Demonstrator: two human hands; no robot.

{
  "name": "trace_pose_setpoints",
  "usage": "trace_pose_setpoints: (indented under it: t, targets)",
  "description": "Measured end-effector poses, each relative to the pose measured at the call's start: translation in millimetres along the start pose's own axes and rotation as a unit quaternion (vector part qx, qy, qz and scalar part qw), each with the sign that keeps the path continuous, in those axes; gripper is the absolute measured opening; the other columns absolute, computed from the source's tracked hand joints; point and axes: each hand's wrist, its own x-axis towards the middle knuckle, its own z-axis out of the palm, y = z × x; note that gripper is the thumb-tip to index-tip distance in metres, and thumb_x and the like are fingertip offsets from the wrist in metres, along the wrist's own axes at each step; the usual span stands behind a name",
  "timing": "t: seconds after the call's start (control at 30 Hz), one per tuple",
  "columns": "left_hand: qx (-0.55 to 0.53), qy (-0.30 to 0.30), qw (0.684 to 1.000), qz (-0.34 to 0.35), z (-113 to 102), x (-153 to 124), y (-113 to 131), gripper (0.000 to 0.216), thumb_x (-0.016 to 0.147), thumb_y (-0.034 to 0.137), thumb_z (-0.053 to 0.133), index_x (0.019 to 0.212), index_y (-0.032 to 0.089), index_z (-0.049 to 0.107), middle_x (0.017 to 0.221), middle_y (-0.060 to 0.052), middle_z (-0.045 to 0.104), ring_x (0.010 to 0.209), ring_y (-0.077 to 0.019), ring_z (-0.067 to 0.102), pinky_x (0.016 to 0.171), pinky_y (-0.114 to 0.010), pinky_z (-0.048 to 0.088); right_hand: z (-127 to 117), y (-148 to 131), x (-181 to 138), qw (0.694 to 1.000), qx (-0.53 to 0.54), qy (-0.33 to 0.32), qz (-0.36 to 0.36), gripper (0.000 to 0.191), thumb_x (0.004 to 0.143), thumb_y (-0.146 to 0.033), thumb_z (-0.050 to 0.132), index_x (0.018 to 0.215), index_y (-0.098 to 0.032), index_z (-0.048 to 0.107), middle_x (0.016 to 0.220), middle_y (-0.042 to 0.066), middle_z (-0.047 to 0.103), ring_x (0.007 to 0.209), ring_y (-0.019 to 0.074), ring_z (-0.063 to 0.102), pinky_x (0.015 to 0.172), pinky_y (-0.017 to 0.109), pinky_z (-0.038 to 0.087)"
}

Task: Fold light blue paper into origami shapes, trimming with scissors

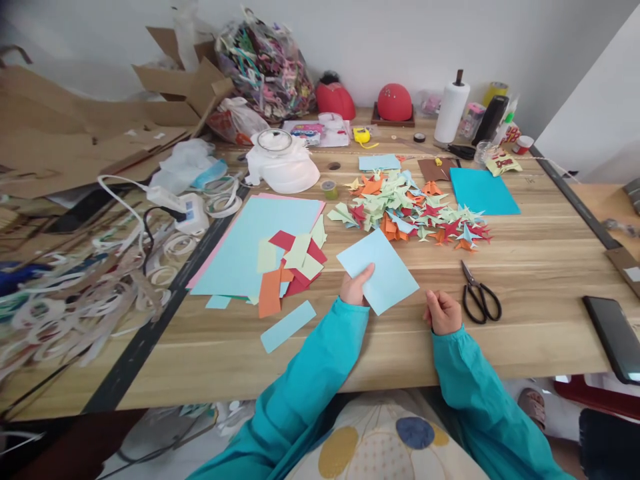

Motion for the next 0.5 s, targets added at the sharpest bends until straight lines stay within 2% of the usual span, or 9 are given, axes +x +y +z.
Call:
trace_pose_setpoints:
  t: [0.07,0.13,0.23,0.3,0.37,0.43,0.5]
  targets:
    - [-0.003,0.004,1.000,0.003,-1,2,-1,0.048,0.055,0.032,0.073,0.098,0.016,0.060,0.093,-0.011,0.067,0.093,-0.0290,0.061,0.082,-0.042,0.048,0,1,-1,0.995,-0.049,0.036,-0.082,0.024,0.078,-0.037,0.053,0.064,-0.018,0.052,0.051,0.000,0.056,0.041,0.0099,0.048,0.040,0.022,0.040]
    - [-0.001,0.004,1.000,0.002,0,3,-2,0.046,0.055,0.032,0.072,0.096,0.015,0.061,0.094,-0.011,0.067,0.092,-0.0286,0.061,0.082,-0.042,0.049,1,0,-2,0.966,-0.144,0.064,-0.206,0.014,0.073,-0.030,0.060,0.081,-0.018,0.058,0.074,0.006,0.063,0.065,0.0155,0.058,0.059,0.029,0.048]
    - [0.024,-0.013,1.000,-0.005,1,3,-5,0.041,0.055,0.033,0.072,0.090,0.015,0.062,0.093,-0.011,0.067,0.092,-0.0284,0.061,0.082,-0.042,0.048,5,-3,-4,0.885,-0.301,0.059,-0.351,0.020,0.072,-0.022,0.061,0.092,-0.024,0.063,0.103,0.009,0.060,0.094,0.0223,0.055,0.081,0.039,0.043]
    - [0.049,-0.044,0.998,-0.022,1,1,-6,0.039,0.054,0.034,0.073,0.087,0.016,0.063,0.094,-0.010,0.067,0.093,-0.0285,0.060,0.083,-0.042,0.048,8,-5,-4,0.856,-0.350,0.044,-0.379,0.024,0.074,-0.018,0.058,0.094,-0.029,0.064,0.108,0.007,0.059,0.100,0.0232,0.053,0.085,0.040,0.040]
    - [0.053,-0.095,0.993,-0.047,0,-1,-5,0.042,0.054,0.039,0.073,0.087,0.016,0.063,0.095,-0.010,0.067,0.095,-0.0292,0.059,0.083,-0.042,0.048,9,-7,-2,0.870,-0.327,0.030,-0.367,0.024,0.076,-0.017,0.055,0.094,-0.029,0.065,0.103,0.006,0.062,0.096,0.0218,0.055,0.083,0.039,0.041]
    - [0.026,-0.166,0.984,-0.062,-1,-2,-3,0.051,0.052,0.047,0.071,0.091,0.015,0.062,0.101,-0.012,0.064,0.097,-0.0301,0.058,0.081,-0.043,0.049,11,-9,1,0.920,-0.237,0.041,-0.309,0.020,0.078,-0.019,0.052,0.091,-0.026,0.066,0.092,0.007,0.065,0.087,0.0200,0.059,0.077,0.036,0.046]
    - [-0.007,-0.214,0.975,-0.051,-1,-2,-2,0.063,0.048,0.050,0.073,0.099,0.015,0.059,0.112,-0.013,0.059,0.099,-0.0294,0.057,0.079,-0.042,0.050,14,-12,4,0.971,-0.099,0.087,-0.200,0.015,0.078,-0.025,0.054,0.086,-0.022,0.066,0.080,0.006,0.066,0.071,0.0181,0.060,0.065,0.034,0.051]
